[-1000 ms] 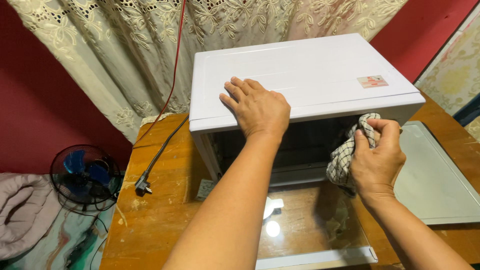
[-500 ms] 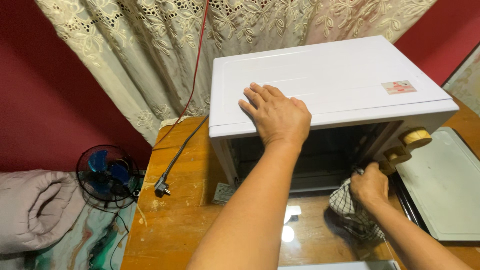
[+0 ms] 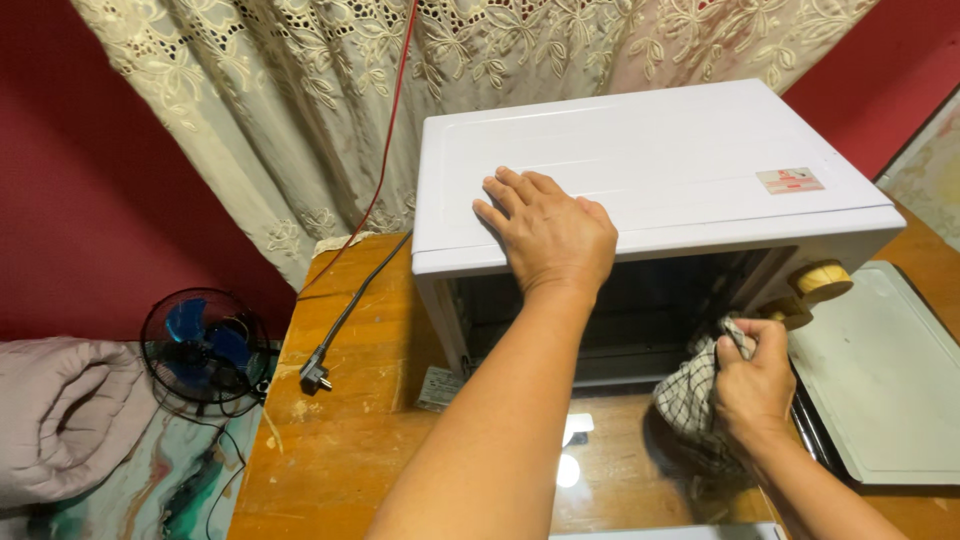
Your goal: The person wipes the interior and exterior of a white countertop oven with a checkered cloth. They clean the inside walls, door frame, and handle, then wipe the glass door and the wooden table surface around the appliance.
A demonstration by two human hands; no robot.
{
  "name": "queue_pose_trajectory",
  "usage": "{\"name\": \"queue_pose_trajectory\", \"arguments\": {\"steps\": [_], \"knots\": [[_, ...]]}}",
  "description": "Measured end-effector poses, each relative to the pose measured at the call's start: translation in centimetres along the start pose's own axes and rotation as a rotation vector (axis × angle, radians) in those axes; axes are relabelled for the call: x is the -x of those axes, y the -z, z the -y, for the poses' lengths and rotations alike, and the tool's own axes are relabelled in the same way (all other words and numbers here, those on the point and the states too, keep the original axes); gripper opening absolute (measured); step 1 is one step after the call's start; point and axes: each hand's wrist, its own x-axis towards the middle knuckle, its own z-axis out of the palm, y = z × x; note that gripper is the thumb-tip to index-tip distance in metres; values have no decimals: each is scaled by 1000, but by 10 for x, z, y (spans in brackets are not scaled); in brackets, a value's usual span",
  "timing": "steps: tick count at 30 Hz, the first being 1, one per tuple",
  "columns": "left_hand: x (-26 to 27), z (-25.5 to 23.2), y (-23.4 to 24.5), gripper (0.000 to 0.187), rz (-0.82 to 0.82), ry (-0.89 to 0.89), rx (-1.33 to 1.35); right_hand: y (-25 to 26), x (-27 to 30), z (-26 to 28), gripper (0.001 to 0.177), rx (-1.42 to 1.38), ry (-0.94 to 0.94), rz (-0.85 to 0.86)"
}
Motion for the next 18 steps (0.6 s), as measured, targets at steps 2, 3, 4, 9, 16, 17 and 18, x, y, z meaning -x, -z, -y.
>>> {"name": "queue_pose_trajectory", "arguments": {"steps": [2, 3, 4, 9, 16, 17, 18], "knots": [[-2, 0, -1, 75, -8, 3, 3, 14, 0, 25, 25, -26, 94, -30], [-2, 1, -1, 75, -13, 5, 4, 20, 0, 36, 25, -38, 158, -51], [-3, 2, -1, 75, -12, -1, 10, 26, 0, 46, 24, -50, 222, -72], [-1, 3, -3, 73, -14, -10, 29, 47, 0, 75, 25, -55, 374, -100], [0, 2, -3, 73, 4, -1, 41, 34, 5, 54, 22, 23, 422, -70], [-1, 2, -3, 74, 4, 0, 42, 29, 5, 47, 22, 27, 427, -57], [-1, 2, -3, 74, 3, 1, 42, 25, 6, 39, 23, 30, 433, -45]]}}
